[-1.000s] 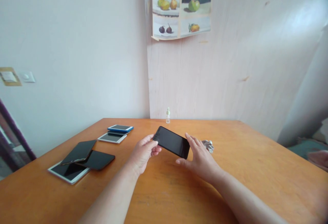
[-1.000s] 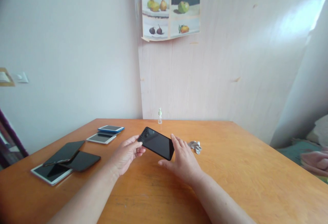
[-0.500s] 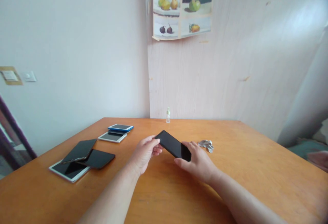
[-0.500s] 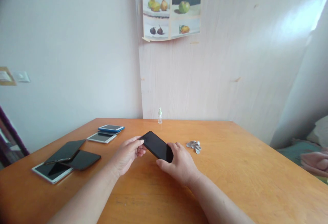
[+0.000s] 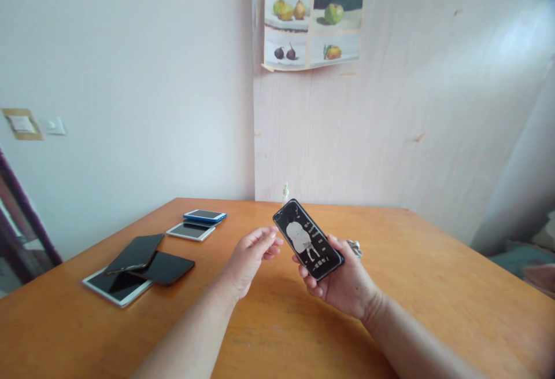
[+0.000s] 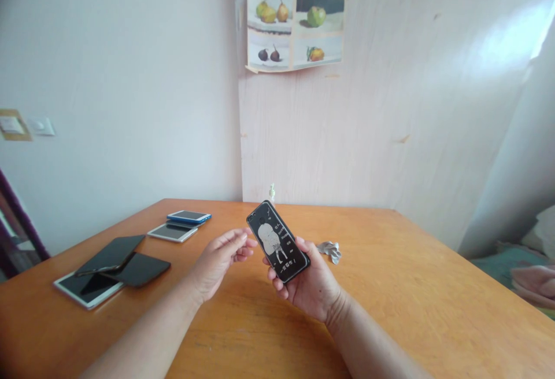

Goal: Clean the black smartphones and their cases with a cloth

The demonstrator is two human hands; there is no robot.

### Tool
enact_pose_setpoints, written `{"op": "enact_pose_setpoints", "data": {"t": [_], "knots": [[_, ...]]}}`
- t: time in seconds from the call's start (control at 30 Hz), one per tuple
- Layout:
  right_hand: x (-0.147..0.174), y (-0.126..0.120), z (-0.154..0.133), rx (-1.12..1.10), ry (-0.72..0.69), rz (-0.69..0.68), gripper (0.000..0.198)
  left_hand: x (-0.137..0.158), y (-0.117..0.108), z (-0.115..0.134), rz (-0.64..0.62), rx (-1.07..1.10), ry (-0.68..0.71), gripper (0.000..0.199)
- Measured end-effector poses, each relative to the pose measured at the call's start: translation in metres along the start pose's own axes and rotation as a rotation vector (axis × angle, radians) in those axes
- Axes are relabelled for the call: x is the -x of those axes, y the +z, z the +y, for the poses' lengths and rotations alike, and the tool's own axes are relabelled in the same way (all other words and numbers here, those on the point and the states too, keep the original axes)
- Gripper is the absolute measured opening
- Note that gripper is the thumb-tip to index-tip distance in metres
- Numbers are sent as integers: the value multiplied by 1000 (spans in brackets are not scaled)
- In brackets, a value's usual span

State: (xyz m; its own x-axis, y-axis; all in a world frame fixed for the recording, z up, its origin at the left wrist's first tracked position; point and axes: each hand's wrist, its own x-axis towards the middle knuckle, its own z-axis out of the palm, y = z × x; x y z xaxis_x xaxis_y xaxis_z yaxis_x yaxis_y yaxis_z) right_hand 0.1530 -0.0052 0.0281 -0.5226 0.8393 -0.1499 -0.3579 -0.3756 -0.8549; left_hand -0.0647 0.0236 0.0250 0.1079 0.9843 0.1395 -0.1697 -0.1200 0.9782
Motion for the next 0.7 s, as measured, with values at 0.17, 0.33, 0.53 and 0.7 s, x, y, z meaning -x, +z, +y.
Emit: {"op": "enact_pose_setpoints", "data": {"t": [0.17, 0.33, 0.53, 0.7], "knots": [[-2, -4, 2, 62, -22, 33, 74, 1, 5, -4, -38, -67, 39, 43], [-3, -10, 6, 59, -94, 91, 58, -2, 5, -26, -12, -448, 172, 33], [-11, -26, 5, 112, -260, 385, 40, 0, 2, -38, -91, -825, 326, 26], [-15, -42, -5, 302, -379, 655, 42, -2, -2, -39, -157, -1003, 358, 21]]}}
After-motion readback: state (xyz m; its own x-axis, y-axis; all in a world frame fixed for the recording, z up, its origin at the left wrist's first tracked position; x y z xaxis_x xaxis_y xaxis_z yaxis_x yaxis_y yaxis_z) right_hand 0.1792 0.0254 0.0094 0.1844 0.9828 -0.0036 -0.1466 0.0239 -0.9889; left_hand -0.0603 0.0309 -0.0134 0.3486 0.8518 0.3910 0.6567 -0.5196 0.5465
